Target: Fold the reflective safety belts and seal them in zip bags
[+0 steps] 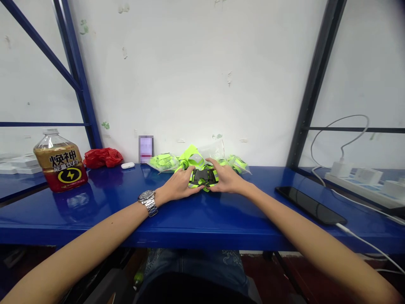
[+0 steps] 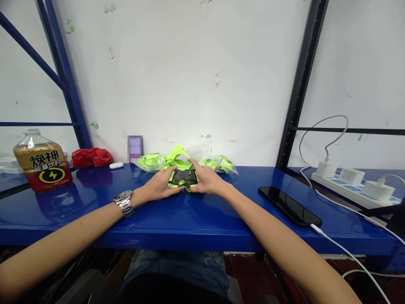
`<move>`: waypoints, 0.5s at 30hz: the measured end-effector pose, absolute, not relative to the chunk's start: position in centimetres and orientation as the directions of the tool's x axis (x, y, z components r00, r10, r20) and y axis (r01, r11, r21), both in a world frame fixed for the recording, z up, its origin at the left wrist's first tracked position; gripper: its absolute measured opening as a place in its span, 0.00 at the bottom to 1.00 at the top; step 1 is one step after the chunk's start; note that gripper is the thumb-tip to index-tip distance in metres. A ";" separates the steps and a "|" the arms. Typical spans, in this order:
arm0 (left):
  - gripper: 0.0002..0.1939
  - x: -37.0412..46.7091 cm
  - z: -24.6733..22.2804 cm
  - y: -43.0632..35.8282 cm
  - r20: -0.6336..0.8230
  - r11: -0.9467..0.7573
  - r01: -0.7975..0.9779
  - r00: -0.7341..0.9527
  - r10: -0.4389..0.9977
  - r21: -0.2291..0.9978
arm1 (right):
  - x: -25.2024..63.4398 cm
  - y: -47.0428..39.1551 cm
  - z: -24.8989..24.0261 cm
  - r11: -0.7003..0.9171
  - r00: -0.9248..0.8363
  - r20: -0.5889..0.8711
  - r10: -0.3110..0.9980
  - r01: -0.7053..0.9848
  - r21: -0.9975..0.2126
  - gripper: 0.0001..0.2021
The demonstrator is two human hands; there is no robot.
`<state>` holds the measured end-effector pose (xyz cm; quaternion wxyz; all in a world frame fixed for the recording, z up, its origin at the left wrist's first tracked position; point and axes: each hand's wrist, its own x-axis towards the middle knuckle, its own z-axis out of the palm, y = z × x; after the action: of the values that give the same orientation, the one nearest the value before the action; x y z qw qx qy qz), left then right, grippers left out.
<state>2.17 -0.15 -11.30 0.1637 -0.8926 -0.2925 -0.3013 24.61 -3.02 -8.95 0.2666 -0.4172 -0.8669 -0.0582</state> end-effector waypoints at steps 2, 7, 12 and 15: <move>0.32 2.2 -11.3 -0.2 0.632 -0.772 0.624 0.647 0.426 -0.118 | 24.6 -3.0 -9.0 0.649 -0.510 0.516 0.689 0.750 -0.126 0.45; 0.32 2.2 -11.4 -0.2 0.625 -0.776 0.619 0.654 0.427 -0.118 | 24.3 -3.1 -9.0 0.648 -0.514 0.514 0.687 0.753 -0.113 0.45; 0.32 2.2 -11.4 -0.2 0.615 -0.767 0.629 0.657 0.436 -0.128 | 24.4 -2.8 -9.3 0.663 -0.525 0.523 0.671 0.740 -0.108 0.43; 0.31 2.2 -11.4 -0.1 0.609 -0.767 0.628 0.661 0.440 -0.128 | 24.5 -2.7 -9.2 0.704 -0.566 0.533 0.629 0.706 -0.079 0.38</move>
<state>2.25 -0.09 -11.40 0.1660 -0.8960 -0.2980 -0.2844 24.55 -2.70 -9.20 0.2716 -0.3783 -0.8821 -0.0715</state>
